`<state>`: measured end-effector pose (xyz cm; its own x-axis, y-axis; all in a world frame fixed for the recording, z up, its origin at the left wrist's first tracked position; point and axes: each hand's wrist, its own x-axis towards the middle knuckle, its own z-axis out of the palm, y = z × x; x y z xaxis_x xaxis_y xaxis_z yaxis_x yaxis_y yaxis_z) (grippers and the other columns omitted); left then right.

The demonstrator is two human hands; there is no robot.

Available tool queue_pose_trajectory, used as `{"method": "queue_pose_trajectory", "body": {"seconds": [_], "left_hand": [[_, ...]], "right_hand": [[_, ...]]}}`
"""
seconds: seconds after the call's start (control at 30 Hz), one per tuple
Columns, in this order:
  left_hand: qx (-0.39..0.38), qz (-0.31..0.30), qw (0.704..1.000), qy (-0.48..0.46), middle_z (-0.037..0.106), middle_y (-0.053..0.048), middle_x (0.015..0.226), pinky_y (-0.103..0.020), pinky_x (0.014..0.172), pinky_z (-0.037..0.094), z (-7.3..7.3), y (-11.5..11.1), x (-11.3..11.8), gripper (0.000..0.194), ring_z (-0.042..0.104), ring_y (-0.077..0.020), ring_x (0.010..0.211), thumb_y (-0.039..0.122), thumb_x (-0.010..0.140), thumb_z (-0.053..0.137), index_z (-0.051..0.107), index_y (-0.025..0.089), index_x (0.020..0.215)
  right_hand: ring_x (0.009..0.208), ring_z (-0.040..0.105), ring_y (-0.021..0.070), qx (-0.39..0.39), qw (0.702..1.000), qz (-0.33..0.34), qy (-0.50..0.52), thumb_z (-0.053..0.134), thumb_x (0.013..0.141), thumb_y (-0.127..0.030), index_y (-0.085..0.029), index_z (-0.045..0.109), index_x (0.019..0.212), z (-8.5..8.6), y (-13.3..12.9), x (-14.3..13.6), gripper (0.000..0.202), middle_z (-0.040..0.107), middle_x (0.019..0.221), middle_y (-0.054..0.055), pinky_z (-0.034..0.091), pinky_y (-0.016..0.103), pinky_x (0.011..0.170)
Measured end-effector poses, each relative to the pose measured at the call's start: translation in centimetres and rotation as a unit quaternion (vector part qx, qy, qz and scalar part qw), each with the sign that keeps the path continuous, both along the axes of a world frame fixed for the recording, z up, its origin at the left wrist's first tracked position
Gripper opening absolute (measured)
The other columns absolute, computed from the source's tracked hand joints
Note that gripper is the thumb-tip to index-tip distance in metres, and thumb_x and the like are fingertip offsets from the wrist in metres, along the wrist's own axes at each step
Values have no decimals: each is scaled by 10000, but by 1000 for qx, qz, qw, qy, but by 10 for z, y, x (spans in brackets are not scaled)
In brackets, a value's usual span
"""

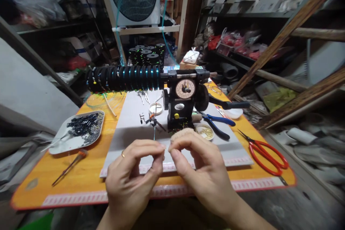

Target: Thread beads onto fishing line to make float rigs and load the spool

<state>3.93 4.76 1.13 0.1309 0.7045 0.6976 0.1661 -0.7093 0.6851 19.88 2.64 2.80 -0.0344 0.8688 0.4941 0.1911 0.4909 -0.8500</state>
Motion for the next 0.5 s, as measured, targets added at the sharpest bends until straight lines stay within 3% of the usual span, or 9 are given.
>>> {"method": "queue_pose_trajectory", "body": {"seconds": [0.27, 0.5], "left_hand": [[-62, 6, 993, -96, 615, 12, 925, -109, 722, 534, -4, -10, 15, 192, 618, -74, 858, 19, 827, 654, 666, 209, 853], [-122, -68, 983, -116, 677, -4, 961, -223, 808, 569, -5, -9, 10, 201, 650, -117, 880, 36, 849, 643, 681, 231, 879]], "right_hand": [[816, 568, 141, -43, 997, 46, 44, 540, 938, -182, -193, 592, 875, 1, -4, -3, 83, 591, 861, 10, 455, 288, 742], [726, 557, 113, -82, 992, 91, -20, 566, 925, -191, -173, 576, 774, 6, 1, 6, 153, 591, 767, -5, 448, 239, 666]]}}
